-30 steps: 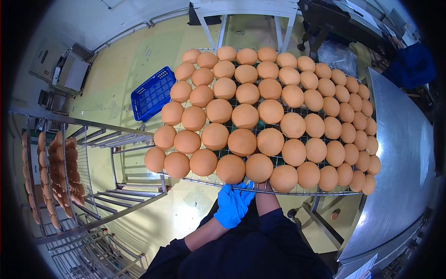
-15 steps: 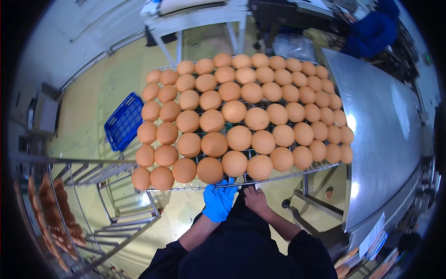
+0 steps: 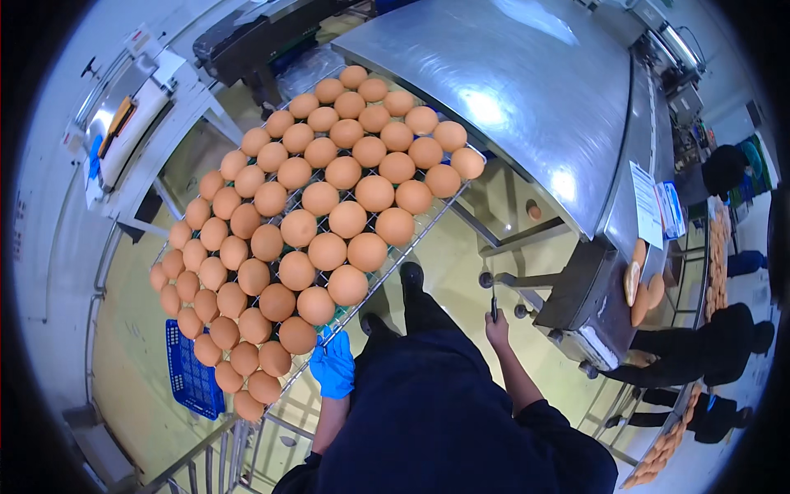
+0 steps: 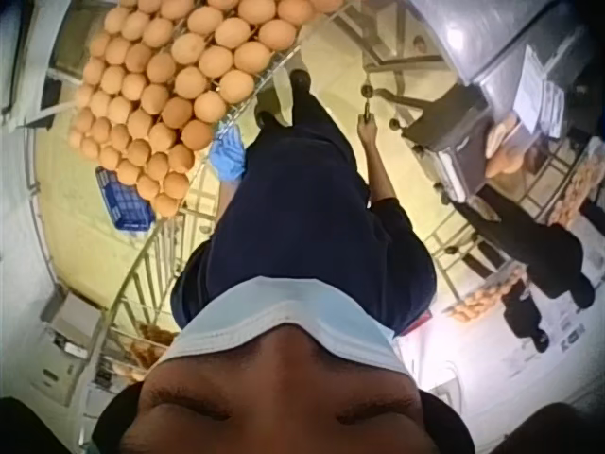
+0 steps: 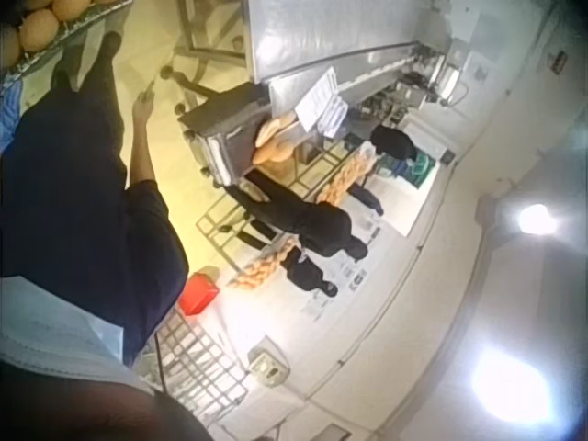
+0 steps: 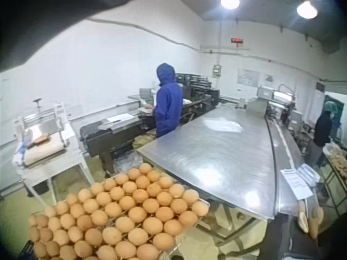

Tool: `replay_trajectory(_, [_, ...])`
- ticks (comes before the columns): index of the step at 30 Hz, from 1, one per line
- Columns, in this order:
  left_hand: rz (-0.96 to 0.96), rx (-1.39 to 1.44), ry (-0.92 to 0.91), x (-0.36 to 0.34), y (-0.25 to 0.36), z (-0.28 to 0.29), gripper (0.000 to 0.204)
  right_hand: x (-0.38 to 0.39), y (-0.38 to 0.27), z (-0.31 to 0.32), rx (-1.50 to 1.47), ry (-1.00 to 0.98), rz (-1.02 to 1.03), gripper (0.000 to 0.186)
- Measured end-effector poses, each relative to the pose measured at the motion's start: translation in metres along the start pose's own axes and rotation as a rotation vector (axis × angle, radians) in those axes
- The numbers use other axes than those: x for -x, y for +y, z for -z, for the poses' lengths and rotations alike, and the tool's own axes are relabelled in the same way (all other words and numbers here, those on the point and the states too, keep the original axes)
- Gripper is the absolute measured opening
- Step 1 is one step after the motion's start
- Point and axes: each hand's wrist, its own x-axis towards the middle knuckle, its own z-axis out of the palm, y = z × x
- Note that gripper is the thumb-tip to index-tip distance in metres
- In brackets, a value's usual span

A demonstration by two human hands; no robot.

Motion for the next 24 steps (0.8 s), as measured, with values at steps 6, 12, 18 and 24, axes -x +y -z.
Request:
replay_trajectory(6, [-0.296, -0.69, 0.12, -0.021, 0.048, 0.105, 0.029, -0.075, -0.072, -0.011, -1.175, -0.269, -0.253, 0.015])
replay_trajectory(12, [-0.639, -0.243, 0.193, -0.035, 0.078, 0.111, 0.038, -0.185, -0.171, -0.034, -1.106, -0.421, -0.257, 0.027])
replay_trajectory(18, [-0.72, -0.051, 0.242, -0.055, 0.056, 0.027, 0.044, -0.288, -0.199, -0.066, -1.253, -0.555, -0.161, 0.033])
replay_trajectory(24, [-0.842, -0.026, 0.304, -0.064, 0.054, 0.012, 0.044, -0.318, -0.218, -0.085, -1.122, -0.607, -0.155, 0.034])
